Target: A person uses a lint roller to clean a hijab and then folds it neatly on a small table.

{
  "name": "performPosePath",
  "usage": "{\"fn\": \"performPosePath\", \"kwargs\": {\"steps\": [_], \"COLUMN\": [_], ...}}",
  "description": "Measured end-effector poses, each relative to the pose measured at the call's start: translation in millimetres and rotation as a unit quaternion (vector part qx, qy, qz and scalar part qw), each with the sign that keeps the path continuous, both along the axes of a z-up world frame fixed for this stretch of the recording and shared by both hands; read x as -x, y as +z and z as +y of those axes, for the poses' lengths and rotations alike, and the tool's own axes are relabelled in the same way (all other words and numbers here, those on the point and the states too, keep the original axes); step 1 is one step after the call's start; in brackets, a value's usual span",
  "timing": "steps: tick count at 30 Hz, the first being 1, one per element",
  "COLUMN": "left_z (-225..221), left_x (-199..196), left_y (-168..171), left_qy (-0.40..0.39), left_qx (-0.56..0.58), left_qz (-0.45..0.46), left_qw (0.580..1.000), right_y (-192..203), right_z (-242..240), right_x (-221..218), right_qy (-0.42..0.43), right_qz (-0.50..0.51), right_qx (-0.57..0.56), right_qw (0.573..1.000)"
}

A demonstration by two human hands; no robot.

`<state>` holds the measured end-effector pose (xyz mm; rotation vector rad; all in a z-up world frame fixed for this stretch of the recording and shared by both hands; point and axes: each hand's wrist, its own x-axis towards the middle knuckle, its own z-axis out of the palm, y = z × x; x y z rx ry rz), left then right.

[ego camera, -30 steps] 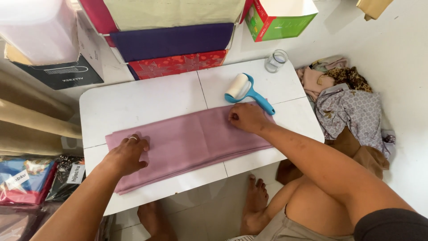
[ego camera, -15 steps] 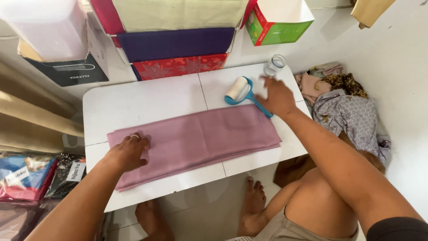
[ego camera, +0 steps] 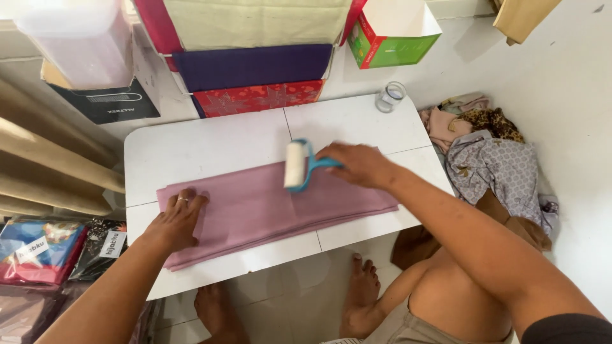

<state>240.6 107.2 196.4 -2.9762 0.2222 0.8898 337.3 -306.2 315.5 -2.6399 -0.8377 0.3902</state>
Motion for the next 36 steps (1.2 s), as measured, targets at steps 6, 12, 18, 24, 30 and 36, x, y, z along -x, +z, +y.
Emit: {"fn": "performPosePath", "kwargs": {"steps": [6, 12, 18, 24, 30, 36], "left_z": [1, 0, 0, -3, -6, 12], "left_x": [7, 6, 3, 3, -3, -9], "left_y": [2, 1, -4, -4, 7, -29], "left_qy": [0.007, 0.015, 0.016, 0.005, 0.010, 0.000], "left_qx": [0.013, 0.013, 0.013, -0.012, -0.017, -0.049], "left_qz": [0.009, 0.003, 0.011, 0.007, 0.021, -0.005], "left_qw": [1.000, 1.000, 1.000, 1.000, 1.000, 0.999], "right_y": [-23, -20, -8, -43, 0, -52], "right_z": [-22, -113, -84, -126, -138, -123], "right_x": [-15, -51, -28, -50, -19, 7], "right_qy": [0.069, -0.114, -0.155, -0.144, -0.202, -0.172], "right_qz": [0.077, 0.138, 0.122, 0.075, 0.081, 0.030], "right_qx": [0.030, 0.105, 0.074, 0.156, 0.186, 0.306], "right_qw": [0.994, 0.978, 0.978, 0.974, 0.958, 0.936]}}
